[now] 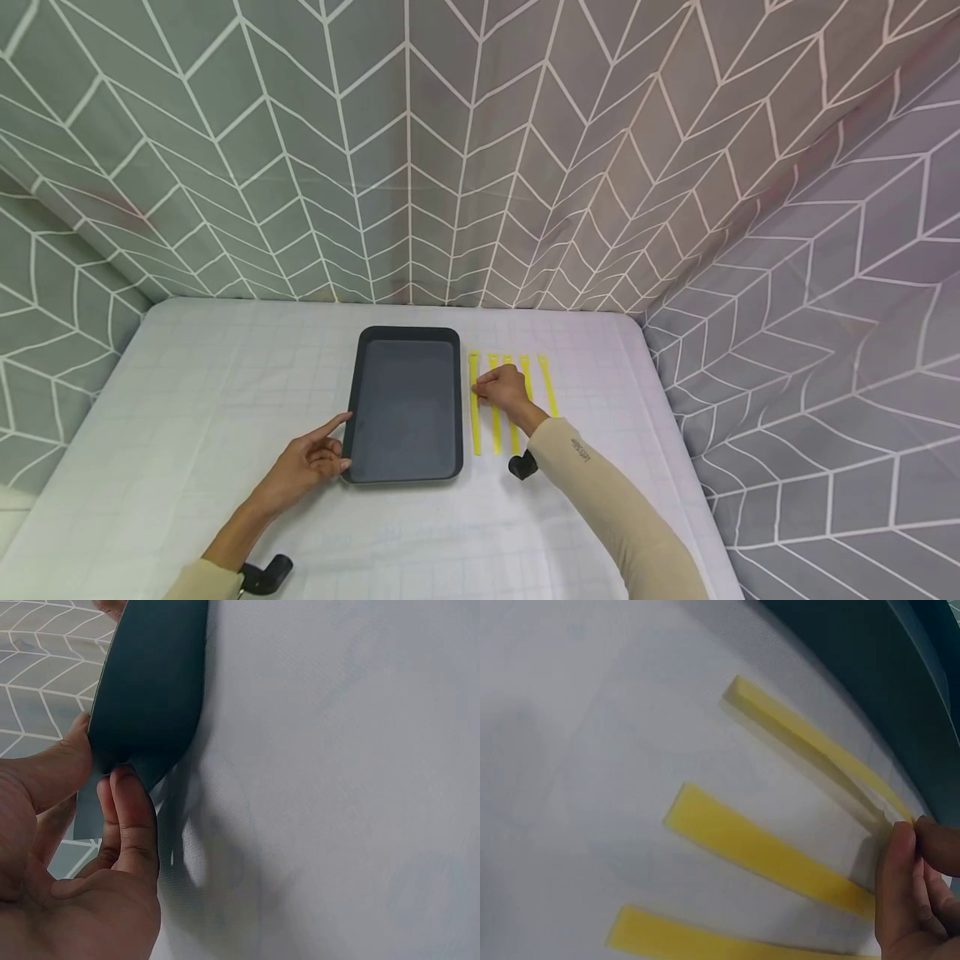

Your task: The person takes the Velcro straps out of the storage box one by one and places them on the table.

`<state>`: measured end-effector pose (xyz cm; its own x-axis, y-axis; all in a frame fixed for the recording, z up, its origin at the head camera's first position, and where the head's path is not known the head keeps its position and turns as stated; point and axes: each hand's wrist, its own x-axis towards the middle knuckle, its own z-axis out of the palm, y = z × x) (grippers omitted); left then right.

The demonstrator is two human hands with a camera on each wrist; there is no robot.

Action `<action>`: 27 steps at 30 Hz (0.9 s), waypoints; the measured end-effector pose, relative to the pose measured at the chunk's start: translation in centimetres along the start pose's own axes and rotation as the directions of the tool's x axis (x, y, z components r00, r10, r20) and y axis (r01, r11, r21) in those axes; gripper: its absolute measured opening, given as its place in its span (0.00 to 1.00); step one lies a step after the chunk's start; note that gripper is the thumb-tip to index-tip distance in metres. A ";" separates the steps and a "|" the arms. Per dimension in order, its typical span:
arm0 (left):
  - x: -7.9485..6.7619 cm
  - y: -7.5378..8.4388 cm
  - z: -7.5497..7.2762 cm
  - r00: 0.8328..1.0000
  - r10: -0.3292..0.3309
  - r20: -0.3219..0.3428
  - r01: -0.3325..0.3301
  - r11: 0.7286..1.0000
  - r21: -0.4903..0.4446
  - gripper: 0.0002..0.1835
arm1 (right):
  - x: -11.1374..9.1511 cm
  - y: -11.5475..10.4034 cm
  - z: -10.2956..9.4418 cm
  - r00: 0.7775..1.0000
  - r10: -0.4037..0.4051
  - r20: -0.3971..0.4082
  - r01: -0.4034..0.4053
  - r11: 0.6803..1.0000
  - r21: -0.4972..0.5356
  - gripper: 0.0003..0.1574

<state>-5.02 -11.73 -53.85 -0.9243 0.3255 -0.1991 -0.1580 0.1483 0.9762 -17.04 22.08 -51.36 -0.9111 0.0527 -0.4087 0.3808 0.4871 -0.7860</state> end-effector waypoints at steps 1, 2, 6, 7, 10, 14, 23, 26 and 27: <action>0.0 0.0 0.0 1.000 0.002 0.000 -0.002 1.000 0.000 0.42 | -0.1 -0.1 0.0 1.000 -0.006 -0.009 0.006 1.000 -0.013 0.10; 0.0 -0.1 0.0 1.000 0.004 0.000 -0.004 1.000 -0.001 0.42 | -0.1 -0.2 0.1 1.000 -0.013 -0.020 0.012 0.999 -0.030 0.10; -0.1 -0.1 0.0 1.000 0.003 0.001 -0.003 1.000 -0.010 0.42 | -0.4 -0.4 0.2 0.998 -0.042 -0.054 0.037 0.995 -0.090 0.08; -0.1 -0.1 0.0 1.000 0.003 0.001 -0.003 1.000 -0.012 0.42 | -0.4 -0.5 0.2 0.997 -0.053 -0.059 0.046 0.993 -0.106 0.07; -0.1 -0.1 0.0 1.000 0.002 0.003 -0.002 1.000 -0.014 0.42 | -0.5 -0.5 0.2 0.993 -0.088 -0.073 0.075 0.983 -0.168 0.06; 0.0 -0.1 0.1 1.000 0.004 0.010 -0.004 1.000 -0.010 0.42 | -0.7 -0.4 0.1 0.986 -0.138 -0.090 0.111 0.961 -0.254 0.04; 0.1 0.0 0.2 1.000 0.005 0.011 -0.005 1.000 0.015 0.42 | -0.8 -0.2 -0.1 0.967 -0.213 -0.137 0.142 0.904 -0.404 0.06; -0.1 0.5 0.0 0.999 0.026 -0.046 -0.019 0.990 0.138 0.42 | -1.3 -0.2 -1.4 0.930 -0.346 -0.120 0.262 0.859 -0.440 0.13; -0.3 0.9 -0.2 0.996 0.051 -0.078 -0.033 0.978 0.208 0.42 | -1.6 -0.1 -2.2 0.908 -0.405 -0.104 0.315 0.826 -0.469 0.17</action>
<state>-4.96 -11.87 -52.90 -0.9556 0.2583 -0.1420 -0.0514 0.3285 0.9431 -16.01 23.84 -49.65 -0.9983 -0.0589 -0.0047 -0.0461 0.8271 -0.5601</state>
